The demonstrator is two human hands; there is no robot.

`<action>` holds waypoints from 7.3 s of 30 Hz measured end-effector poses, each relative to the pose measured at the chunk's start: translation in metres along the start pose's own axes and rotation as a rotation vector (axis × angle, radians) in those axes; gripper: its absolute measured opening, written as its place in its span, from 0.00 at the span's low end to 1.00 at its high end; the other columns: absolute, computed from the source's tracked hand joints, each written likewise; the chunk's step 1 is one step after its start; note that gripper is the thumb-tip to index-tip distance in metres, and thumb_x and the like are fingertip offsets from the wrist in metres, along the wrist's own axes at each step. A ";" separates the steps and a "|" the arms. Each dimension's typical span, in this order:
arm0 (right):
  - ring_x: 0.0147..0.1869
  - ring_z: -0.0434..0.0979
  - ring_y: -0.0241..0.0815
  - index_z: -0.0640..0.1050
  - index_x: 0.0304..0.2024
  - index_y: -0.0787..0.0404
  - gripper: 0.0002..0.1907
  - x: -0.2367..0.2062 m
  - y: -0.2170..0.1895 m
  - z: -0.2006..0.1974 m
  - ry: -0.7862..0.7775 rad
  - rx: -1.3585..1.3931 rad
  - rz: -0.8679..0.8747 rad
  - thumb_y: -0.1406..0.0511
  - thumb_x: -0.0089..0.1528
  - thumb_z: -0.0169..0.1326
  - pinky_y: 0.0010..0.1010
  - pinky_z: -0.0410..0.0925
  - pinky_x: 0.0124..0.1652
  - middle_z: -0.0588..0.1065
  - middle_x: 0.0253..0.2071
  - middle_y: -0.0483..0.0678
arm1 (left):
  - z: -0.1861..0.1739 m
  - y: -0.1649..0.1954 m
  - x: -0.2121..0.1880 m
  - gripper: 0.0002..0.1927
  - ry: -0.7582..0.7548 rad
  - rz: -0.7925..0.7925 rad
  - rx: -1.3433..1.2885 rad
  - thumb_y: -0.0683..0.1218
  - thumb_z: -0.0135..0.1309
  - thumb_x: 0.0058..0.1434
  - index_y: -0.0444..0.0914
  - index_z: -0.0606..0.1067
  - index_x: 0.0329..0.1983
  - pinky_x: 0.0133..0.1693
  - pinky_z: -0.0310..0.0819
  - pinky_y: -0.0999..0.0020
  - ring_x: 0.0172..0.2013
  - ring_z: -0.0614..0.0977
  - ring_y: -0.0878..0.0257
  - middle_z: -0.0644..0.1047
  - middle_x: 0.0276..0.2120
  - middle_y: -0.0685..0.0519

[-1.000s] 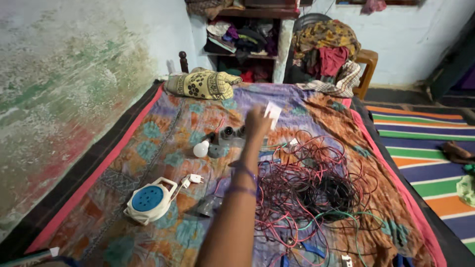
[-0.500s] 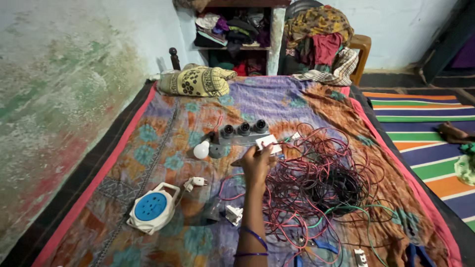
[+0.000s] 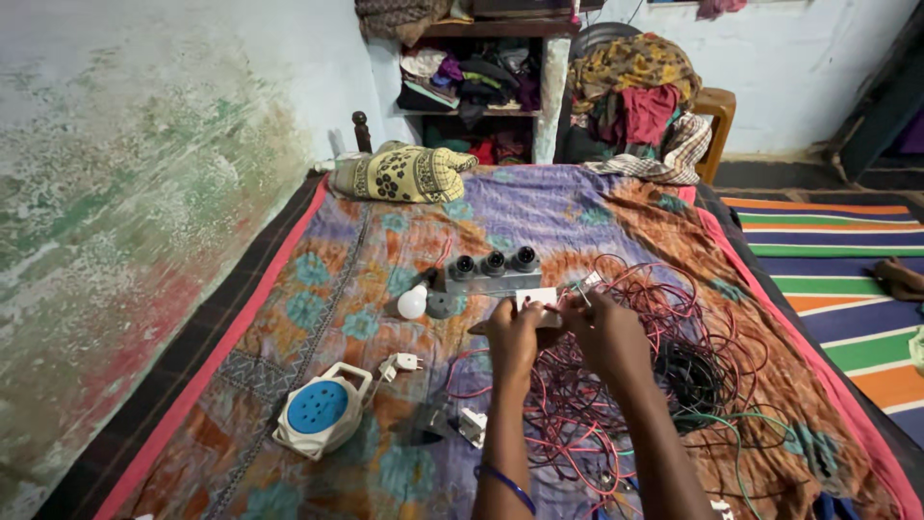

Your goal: The person sits at a bed working on a tangle of red and black electrical wires. They thread wire ends into a white multi-socket board, then use blue-handled pliers to strip and tighten the wire connections, and finally handle a black round plug body to attach wires to it.

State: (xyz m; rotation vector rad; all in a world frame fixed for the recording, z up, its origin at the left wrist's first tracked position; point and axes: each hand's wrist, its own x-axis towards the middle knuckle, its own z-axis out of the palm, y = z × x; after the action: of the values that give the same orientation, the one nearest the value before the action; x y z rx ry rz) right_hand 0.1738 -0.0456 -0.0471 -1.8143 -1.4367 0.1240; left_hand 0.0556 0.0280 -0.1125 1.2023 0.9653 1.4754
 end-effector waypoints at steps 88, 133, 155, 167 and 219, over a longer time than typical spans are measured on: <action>0.19 0.56 0.30 0.84 0.35 0.55 0.16 -0.024 0.023 0.095 -0.243 1.282 0.771 0.61 0.66 0.45 0.23 0.51 0.20 0.76 0.21 0.39 | -0.031 -0.029 0.033 0.24 -0.144 -0.475 -1.332 0.52 0.38 0.75 0.24 0.67 0.57 0.52 0.80 0.45 0.49 0.82 0.37 0.78 0.49 0.31; 0.27 0.69 0.32 0.82 0.47 0.63 0.20 0.013 0.047 -0.004 -0.291 0.644 0.419 0.54 0.66 0.54 0.28 0.61 0.27 0.75 0.28 0.40 | -0.058 0.078 0.005 0.15 -0.391 -0.176 -0.883 0.46 0.49 0.58 0.38 0.72 0.48 0.29 0.76 0.61 0.29 0.79 0.55 0.78 0.39 0.49; 0.32 0.76 0.32 0.86 0.42 0.61 0.08 -0.007 -0.061 -0.002 0.340 0.482 -0.138 0.64 0.63 0.64 0.24 0.68 0.30 0.81 0.34 0.43 | -0.045 0.081 -0.010 0.19 -0.347 -0.474 -0.475 0.58 0.57 0.62 0.40 0.81 0.45 0.36 0.80 0.60 0.34 0.84 0.61 0.82 0.36 0.53; 0.27 0.71 0.28 0.80 0.54 0.63 0.15 0.007 -0.063 -0.015 -0.043 1.297 0.233 0.65 0.66 0.53 0.24 0.69 0.29 0.80 0.35 0.44 | -0.049 0.088 -0.010 0.18 -0.504 -0.333 -0.687 0.53 0.50 0.71 0.35 0.78 0.52 0.35 0.80 0.62 0.34 0.84 0.59 0.82 0.40 0.51; 0.38 0.77 0.26 0.81 0.48 0.59 0.10 0.014 -0.054 -0.063 0.074 0.395 -0.586 0.62 0.68 0.57 0.21 0.70 0.39 0.82 0.40 0.44 | -0.061 0.131 -0.002 0.19 -0.589 -0.317 -0.416 0.57 0.54 0.67 0.38 0.78 0.49 0.30 0.77 0.66 0.29 0.82 0.64 0.80 0.34 0.56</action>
State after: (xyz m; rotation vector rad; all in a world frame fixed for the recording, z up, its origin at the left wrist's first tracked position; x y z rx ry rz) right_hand 0.1696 -0.0648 0.0353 -1.0273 -1.6919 0.0349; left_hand -0.0291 -0.0028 0.0000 1.0263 0.3944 0.9236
